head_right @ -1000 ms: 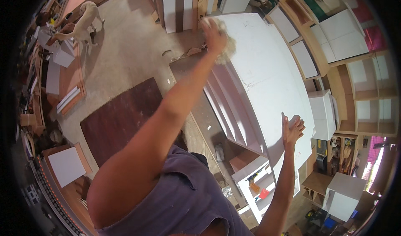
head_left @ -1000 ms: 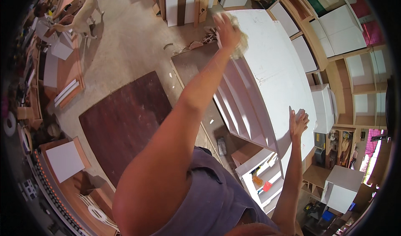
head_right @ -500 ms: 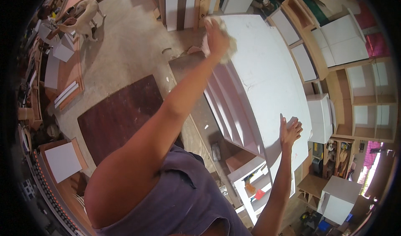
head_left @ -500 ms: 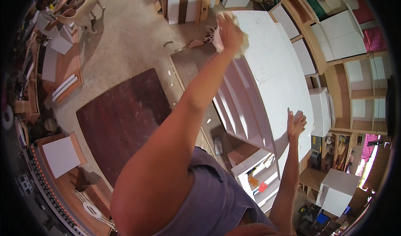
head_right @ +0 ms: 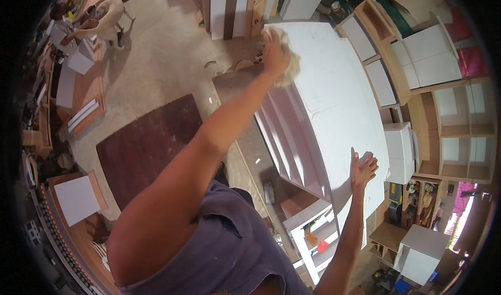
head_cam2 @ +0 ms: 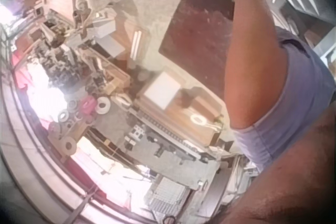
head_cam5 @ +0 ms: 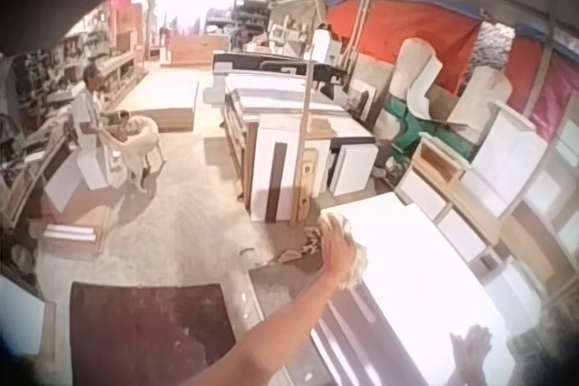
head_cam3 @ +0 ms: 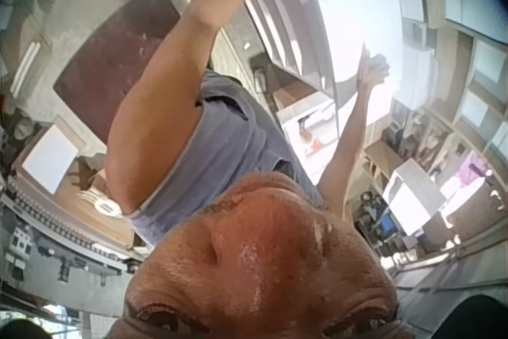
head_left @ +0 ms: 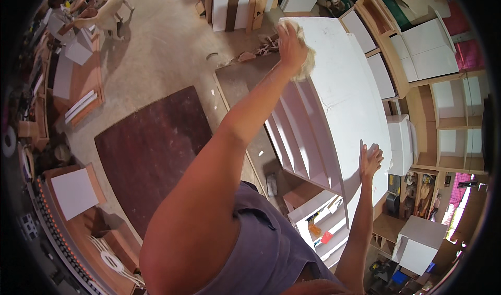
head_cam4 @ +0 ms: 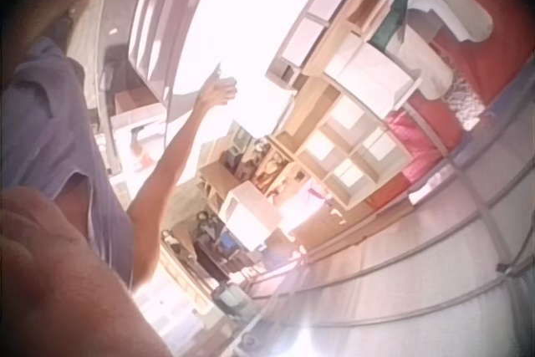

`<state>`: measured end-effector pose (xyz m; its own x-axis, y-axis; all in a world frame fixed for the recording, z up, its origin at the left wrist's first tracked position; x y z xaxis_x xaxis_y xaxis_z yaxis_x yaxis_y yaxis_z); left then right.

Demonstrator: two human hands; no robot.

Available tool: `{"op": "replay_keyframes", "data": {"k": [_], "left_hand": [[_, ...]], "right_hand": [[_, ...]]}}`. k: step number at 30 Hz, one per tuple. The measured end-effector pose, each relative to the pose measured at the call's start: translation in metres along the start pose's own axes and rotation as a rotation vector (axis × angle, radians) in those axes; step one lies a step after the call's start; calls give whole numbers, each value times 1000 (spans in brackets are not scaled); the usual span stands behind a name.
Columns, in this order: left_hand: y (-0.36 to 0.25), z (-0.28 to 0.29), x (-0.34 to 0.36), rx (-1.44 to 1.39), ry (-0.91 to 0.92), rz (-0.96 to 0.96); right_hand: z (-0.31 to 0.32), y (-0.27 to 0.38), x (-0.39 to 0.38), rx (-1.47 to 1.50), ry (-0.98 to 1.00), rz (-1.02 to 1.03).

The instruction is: The person smooths the edges of a white cabinet door with a utility knife and then wipes the surface with a cloth. The person works on the edges and face of the door in a workshop setting.

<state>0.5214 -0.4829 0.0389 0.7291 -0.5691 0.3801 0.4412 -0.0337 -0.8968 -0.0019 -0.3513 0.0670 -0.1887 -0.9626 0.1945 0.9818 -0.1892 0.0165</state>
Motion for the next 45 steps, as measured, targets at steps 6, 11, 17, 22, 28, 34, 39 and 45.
{"op": "replay_keyframes", "data": {"k": [6,11,17,22,28,34,39,45], "left_hand": [[-20,3,-61,-6,68,43],[-12,8,-15,-24,13,87],[-50,17,-130,44,80,8],[-19,8,-31,85,19,88],[-49,18,-126,65,56,-13],[-19,11,-31,78,87,86],[-49,17,-125,30,183,-19],[0,-4,-20,-117,29,5]], "right_hand": [[-6,-8,-6,-51,10,-47],[-1,-7,-5,-12,15,-8],[2,1,-9,-12,21,-8],[3,1,-10,-3,1,4],[0,-2,-7,-34,-22,-10],[2,8,1,16,-21,21],[-7,-7,-6,-17,-11,-38],[-2,-4,0,16,-52,5]]}}
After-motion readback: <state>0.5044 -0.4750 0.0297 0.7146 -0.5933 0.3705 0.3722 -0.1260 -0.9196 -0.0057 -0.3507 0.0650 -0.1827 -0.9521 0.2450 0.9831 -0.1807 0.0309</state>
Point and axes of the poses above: each hand's wrist, its own x-axis towards the middle knuckle, its own z-axis out of the back of the hand, y = z × x, the point moved 7 cm from there along x, towards the middle knuckle, and after that the axes turned 6 degrees about -y, right-handed, at the moved point
